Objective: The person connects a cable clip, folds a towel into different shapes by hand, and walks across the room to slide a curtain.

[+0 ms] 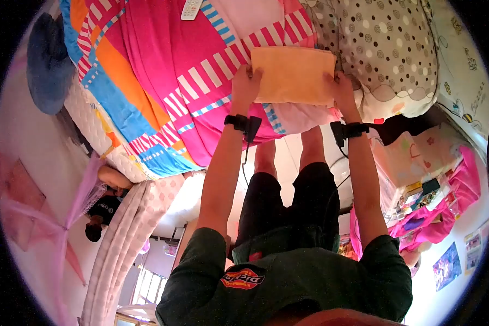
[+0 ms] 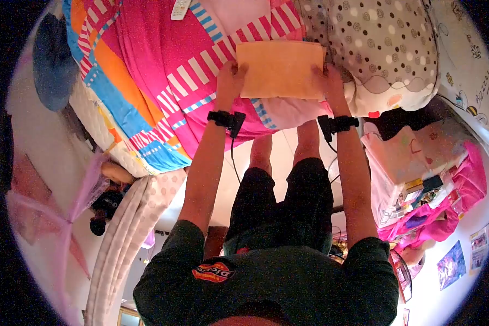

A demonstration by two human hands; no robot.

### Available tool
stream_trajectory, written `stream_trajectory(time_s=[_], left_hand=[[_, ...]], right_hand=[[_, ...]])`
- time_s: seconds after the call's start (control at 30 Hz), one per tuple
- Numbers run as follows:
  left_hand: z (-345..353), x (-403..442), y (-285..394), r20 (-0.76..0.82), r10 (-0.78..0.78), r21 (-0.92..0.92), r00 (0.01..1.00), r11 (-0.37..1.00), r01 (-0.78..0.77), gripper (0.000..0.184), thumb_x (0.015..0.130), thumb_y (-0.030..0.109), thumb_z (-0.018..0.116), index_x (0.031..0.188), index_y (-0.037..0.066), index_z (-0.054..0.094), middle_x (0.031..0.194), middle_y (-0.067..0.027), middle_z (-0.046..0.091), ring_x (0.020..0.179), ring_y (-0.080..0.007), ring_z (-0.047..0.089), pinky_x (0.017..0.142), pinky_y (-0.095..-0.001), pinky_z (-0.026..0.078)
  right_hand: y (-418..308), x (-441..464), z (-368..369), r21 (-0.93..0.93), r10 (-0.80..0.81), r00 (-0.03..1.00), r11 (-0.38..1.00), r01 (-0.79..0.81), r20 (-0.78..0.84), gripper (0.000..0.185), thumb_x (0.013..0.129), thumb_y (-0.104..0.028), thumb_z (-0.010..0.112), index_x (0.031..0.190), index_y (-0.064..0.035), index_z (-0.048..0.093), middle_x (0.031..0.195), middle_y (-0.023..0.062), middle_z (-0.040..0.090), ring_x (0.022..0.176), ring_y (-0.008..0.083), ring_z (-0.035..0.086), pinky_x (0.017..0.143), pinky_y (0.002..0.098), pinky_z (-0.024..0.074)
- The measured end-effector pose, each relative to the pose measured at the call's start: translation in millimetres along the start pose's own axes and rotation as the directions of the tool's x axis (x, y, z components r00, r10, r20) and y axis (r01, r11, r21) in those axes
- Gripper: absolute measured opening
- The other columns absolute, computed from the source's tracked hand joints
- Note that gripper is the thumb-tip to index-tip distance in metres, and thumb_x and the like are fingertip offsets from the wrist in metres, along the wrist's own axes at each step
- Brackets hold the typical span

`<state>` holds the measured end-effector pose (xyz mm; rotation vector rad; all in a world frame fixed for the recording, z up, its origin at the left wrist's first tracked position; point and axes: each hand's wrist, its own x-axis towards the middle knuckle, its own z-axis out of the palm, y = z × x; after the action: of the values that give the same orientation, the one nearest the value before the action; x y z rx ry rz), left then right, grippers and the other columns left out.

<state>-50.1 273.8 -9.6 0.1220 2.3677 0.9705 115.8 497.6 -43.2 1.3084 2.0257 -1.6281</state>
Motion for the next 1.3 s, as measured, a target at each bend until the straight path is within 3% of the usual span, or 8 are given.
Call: stream_trajectory(time_s=[0.47,0.6,0.83,0.9,1.03,1.13,1.2,1.3], left_hand=[[2.3,-28.5,-36.2,0.216,-0.021,-0.283,0.976,0.956,0.083,0.029,0.083,0.016,0.06,0.099,-0.006,0.053,0.084,-0.0151,0.063,0.077,-0.018,0.061,0.068,-0.0298,0.048],[3.7,-13.1,-24.7,0.181,-0.035,-0.387,0.983,0.916,0.104,0.028,0.084,0.019,0.061,0.1,-0.004,0.055,0.081,-0.0103,0.062,0.074,-0.0131,0.059,0.065,-0.0277,0.047],[5.1,12.4,-5.2,0.068,-0.006,-0.321,0.998,0.947,0.028,0.031,0.084,0.025,0.061,0.095,-0.003,0.057,0.079,-0.0107,0.062,0.07,-0.0154,0.058,0.063,-0.0297,0.046],[6.8,19.9,2.6,0.003,0.026,-0.134,1.0,0.991,-0.025,0.032,0.084,0.026,0.061,0.093,-0.004,0.057,0.074,-0.0111,0.061,0.065,-0.0215,0.058,0.062,-0.0323,0.047],[16.7,28.0,11.3,-0.021,-0.037,0.023,0.999,0.999,0.038,0.032,0.083,0.023,0.061,0.1,-0.003,0.055,0.091,-0.0156,0.06,0.082,-0.0291,0.058,0.073,-0.0359,0.046],[27.5,27.7,11.1,-0.174,0.155,0.141,0.972,0.981,-0.131,0.041,0.08,0.021,0.061,0.114,0.001,0.05,0.119,-0.0192,0.05,0.109,-0.0349,0.047,0.09,-0.0404,0.039],[27.8,33.8,21.3,-0.054,0.46,0.464,0.886,0.797,-0.385,0.056,0.077,0.025,0.063,0.126,0.004,0.043,0.135,-0.0191,0.036,0.124,-0.0373,0.032,0.102,-0.045,0.027],[34.0,26.8,36.5,0.172,0.586,0.5,0.792,0.641,-0.583,0.06,0.081,0.035,0.059,0.129,0.005,0.04,0.136,-0.018,0.036,0.125,-0.0371,0.032,0.106,-0.0482,0.022]], right_hand=[[38.5,-26.6,20.2,0.29,-0.191,0.971,0.93,0.226,-0.143,0.03,0.086,-0.014,0.059,0.109,0.0017,0.048,0.095,0.009,0.061,0.081,0.0123,0.054,0.072,0.0262,0.0461],[38.3,-10.6,12.6,0.295,-0.029,0.999,0.955,0.04,-0.04,0.03,0.088,-0.016,0.058,0.11,0.0011,0.048,0.096,0.0086,0.059,0.085,0.0118,0.053,0.074,0.0259,0.0454],[-0.5,9.1,7.5,0.309,-0.202,0.944,0.909,0.279,-0.26,0.03,0.09,-0.018,0.054,0.112,0.0014,0.045,0.098,0.0103,0.057,0.091,0.0152,0.054,0.079,0.0284,0.0447],[4.0,26.2,10.2,0.311,-0.286,0.904,0.869,0.384,-0.317,0.032,0.09,-0.018,0.054,0.115,0.0009,0.044,0.1,0.013,0.057,0.093,0.0187,0.055,0.081,0.0298,0.0446],[1.4,39.4,14.6,-0.133,-0.366,0.862,0.931,0.341,-0.351,0.038,0.089,-0.017,0.051,0.122,-0.0012,0.041,0.113,0.0215,0.052,0.103,0.0358,0.051,0.091,0.0407,0.0403],[-23.9,23.7,19.8,-0.395,-0.47,0.78,0.864,0.312,-0.412,0.042,0.088,-0.016,0.05,0.126,-0.003,0.041,0.124,0.0215,0.045,0.114,0.0389,0.042,0.097,0.0452,0.0338],[-30.4,19.0,20.4,-0.522,-0.526,0.735,0.808,0.273,-0.429,0.044,0.088,-0.016,0.05,0.129,-0.0039,0.04,0.129,0.0204,0.041,0.119,0.0372,0.038,0.099,0.0456,0.0304],[-32.1,21.0,25.1,-0.613,-0.728,0.65,0.621,0.489,-0.218,0.047,0.087,-0.022,0.05,0.131,-0.0071,0.04,0.139,0.0168,0.032,0.128,0.0371,0.027,0.104,0.0488,0.0222]])
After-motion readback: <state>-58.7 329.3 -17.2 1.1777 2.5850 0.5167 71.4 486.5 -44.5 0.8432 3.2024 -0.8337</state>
